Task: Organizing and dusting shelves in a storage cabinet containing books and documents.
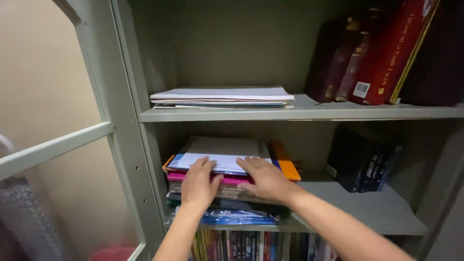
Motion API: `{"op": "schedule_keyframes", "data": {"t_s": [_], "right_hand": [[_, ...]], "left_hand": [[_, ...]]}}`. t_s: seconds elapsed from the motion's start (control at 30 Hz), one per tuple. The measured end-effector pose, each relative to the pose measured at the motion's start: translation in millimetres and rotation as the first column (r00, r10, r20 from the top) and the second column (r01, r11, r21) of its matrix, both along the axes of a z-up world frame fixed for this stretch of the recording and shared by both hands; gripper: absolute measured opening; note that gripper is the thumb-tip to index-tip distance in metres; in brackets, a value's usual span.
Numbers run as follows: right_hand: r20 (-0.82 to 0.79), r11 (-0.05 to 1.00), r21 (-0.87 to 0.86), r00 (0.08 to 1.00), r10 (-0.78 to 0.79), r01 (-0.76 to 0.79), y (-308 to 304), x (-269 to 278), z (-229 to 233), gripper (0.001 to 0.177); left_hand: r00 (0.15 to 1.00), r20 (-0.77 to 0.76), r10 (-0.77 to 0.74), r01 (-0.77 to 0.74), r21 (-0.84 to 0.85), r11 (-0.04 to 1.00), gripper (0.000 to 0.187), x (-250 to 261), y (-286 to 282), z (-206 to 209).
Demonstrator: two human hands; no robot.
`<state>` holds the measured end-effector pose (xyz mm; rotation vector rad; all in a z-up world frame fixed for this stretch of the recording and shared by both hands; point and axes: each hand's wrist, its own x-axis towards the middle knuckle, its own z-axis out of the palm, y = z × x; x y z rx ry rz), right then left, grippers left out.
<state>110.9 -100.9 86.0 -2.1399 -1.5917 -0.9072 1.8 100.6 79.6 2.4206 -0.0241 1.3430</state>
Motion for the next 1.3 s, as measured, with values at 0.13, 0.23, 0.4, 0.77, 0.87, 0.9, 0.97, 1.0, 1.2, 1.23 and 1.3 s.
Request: {"op": "schedule_keyframes", "data": {"t_s": [0.13, 0.23, 0.4, 0.77, 0.87, 0.9, 0.97, 1.0, 1.2, 1.23, 1.3], "right_hand": [[0.021, 0.989, 0.118, 0.996, -0.091, 0.088, 12, 10, -19, 0.054], [-0.042, 0.988, 0.077, 0.99, -0.131, 0.134, 1, -10, -10, 0.042], [-0.094, 0.991, 0.099, 0.992, -0.086, 0.096, -5, -14, -2, 0.034], [0.018, 0.953, 0.241, 0.981, -0.192, 0.183, -12, -32, 11, 0.038], [0.064, 0.932, 0.333, 0.983, -0.174, 0.144, -27, -34, 23, 0.048], [0.057, 0.928, 0.332, 0.979, -0.196, 0.167, -41, -35, 23, 0.048], [0.059, 0.888, 0.459, 0.996, -0.064, 0.03, -65, -40, 22, 0.048], [0.051, 0.886, 0.46, 0.995, -0.083, 0.05, -80, -45, 20, 0.048], [0.094, 0.842, 0.537, 0.989, -0.114, 0.046, -188, -86, -16, 0.043], [-0.019, 0.787, 0.604, 0.99, -0.143, 0.125, -209, -89, -32, 0.035], [-0.142, 0.722, 0.654, 0.974, -0.175, 0.225, -243, -99, -59, 0.028]], "left_hand": [[0.988, 0.02, 0.151, -0.152, 0.113, 0.982, 0.051, 15, 16, -21], [0.95, -0.044, 0.309, -0.303, 0.108, 0.947, 0.07, -2, 17, 0], [0.832, -0.382, 0.402, -0.422, 0.035, 0.906, 0.083, -18, 30, 30], [0.954, 0.299, -0.026, -0.043, 0.222, 0.974, 0.018, -33, -4, 54], [0.906, 0.405, -0.126, -0.051, 0.399, 0.916, 0.023, -44, -50, 75], [0.906, 0.398, -0.146, -0.028, 0.399, 0.916, 0.023, -43, -60, 73], [0.844, 0.476, -0.248, 0.115, 0.291, 0.95, 0.043, -41, -77, 69], [0.843, 0.469, -0.264, 0.135, 0.291, 0.947, 0.043, -41, -88, 73], [0.777, 0.463, -0.426, 0.607, -0.372, 0.702, 0.105, 12, -136, 28], [0.721, 0.443, -0.534, 0.693, -0.448, 0.565, 0.112, 28, -143, 13], [0.641, 0.428, -0.637, 0.75, -0.527, 0.4, 0.118, 50, -163, -9]]}}
